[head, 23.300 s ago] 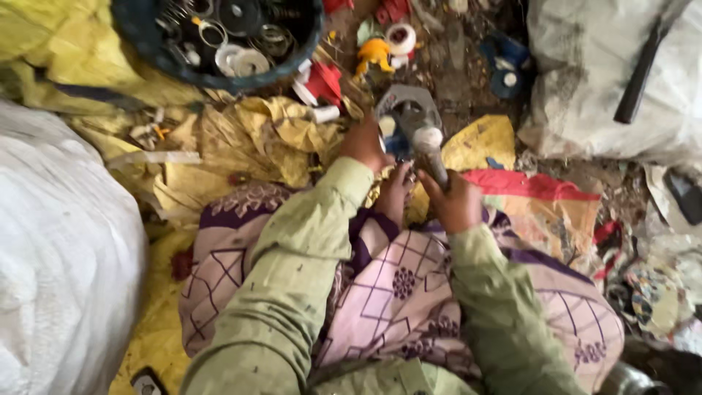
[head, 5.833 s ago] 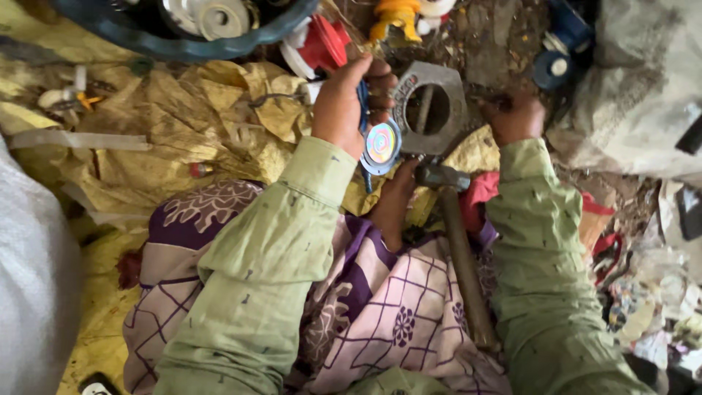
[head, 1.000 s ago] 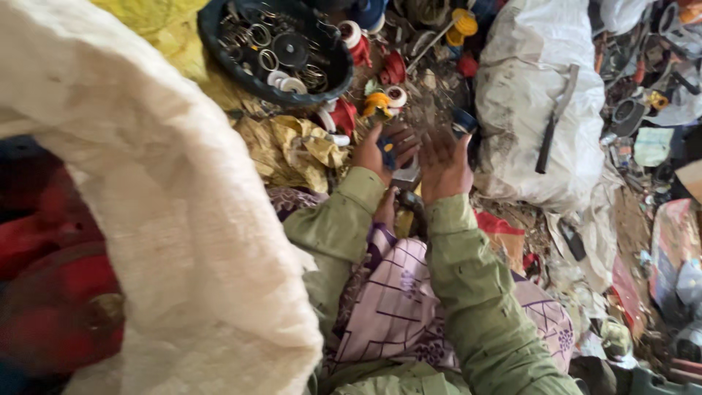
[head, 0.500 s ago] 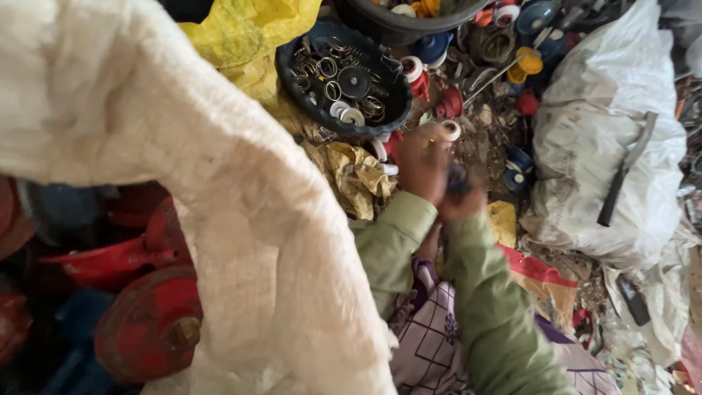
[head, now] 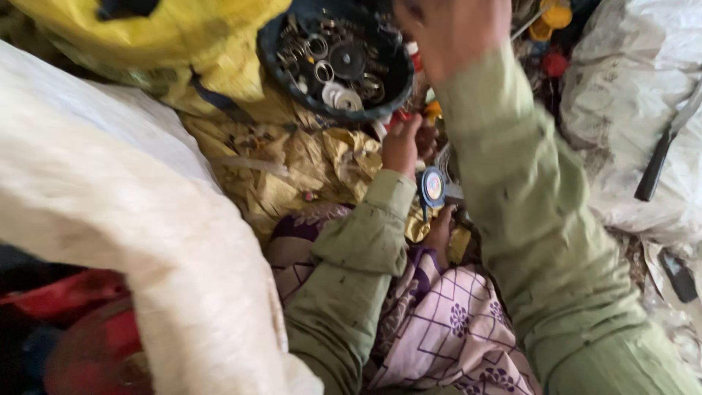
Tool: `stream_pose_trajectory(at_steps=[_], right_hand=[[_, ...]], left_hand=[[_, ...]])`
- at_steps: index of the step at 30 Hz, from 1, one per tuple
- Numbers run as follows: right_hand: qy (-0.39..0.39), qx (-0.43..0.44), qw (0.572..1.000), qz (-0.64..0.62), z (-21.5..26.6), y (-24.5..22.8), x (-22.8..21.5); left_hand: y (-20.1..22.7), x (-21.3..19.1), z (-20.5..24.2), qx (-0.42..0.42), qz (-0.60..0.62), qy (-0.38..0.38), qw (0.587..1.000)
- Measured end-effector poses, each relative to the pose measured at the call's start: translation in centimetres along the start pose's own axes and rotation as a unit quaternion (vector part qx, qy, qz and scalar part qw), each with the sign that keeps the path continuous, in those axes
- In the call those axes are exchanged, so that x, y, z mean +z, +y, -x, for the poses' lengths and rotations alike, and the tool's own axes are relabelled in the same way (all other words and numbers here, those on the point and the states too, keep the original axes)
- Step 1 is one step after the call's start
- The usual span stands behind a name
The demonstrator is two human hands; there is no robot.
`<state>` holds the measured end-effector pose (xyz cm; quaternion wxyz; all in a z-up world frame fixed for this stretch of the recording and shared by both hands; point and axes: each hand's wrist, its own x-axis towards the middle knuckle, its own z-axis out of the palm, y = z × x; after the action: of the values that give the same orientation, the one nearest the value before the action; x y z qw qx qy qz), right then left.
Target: The person sits on the floor and uses a hammer to tap a small blue and white mechanical part into a metal jig. They repeatedly adjust the part and strike it to secure it in place.
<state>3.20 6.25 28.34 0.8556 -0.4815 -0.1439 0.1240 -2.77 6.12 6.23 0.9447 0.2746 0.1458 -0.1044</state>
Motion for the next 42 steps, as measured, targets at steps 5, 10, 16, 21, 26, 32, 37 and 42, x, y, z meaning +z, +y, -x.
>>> stream_pose_trajectory(at_steps=[5, 10, 16, 21, 26, 32, 37, 42], right_hand=[[0.284, 0.027, 0.957, 0.053, 12.8, -0.1, -9.0], [0.408, 0.05, 0.91, 0.057, 28.5, -0.5, -19.6], [0.413, 0.03, 0.91, 0.003, 35.1, 0.5, -24.3], [0.389, 0.056, 0.918, -0.049, 33.3, 2.5, -23.7], [0.343, 0.08, 0.934, -0.065, 32.2, 3.5, -22.6], [0.356, 0.073, 0.925, -0.11, 31.7, 1.9, -20.6], [0.391, 0.164, 0.897, -0.125, 30.5, 1.4, -20.4], [0.318, 0.131, 0.878, -0.332, 31.2, 2.7, -21.0]], left_hand=[[-0.3, -0.6, 0.0, 0.023, -0.039, 0.005, 0.999], [-0.6, -0.2, 0.8, 0.166, -0.424, -0.004, 0.89], [-1.9, -0.2, 2.7, 0.153, -0.758, -0.057, 0.631], [-3.9, 0.6, 5.0, 0.207, -0.822, -0.141, 0.512], [-4.5, 1.6, 6.1, 0.146, -0.864, -0.152, 0.458], [-1.6, 4.9, 7.1, 0.122, -0.829, -0.167, 0.519], [-0.7, 7.5, 8.7, 0.23, -0.703, -0.302, 0.601], [-4.0, 9.6, 11.2, 0.268, -0.624, -0.431, 0.594]])
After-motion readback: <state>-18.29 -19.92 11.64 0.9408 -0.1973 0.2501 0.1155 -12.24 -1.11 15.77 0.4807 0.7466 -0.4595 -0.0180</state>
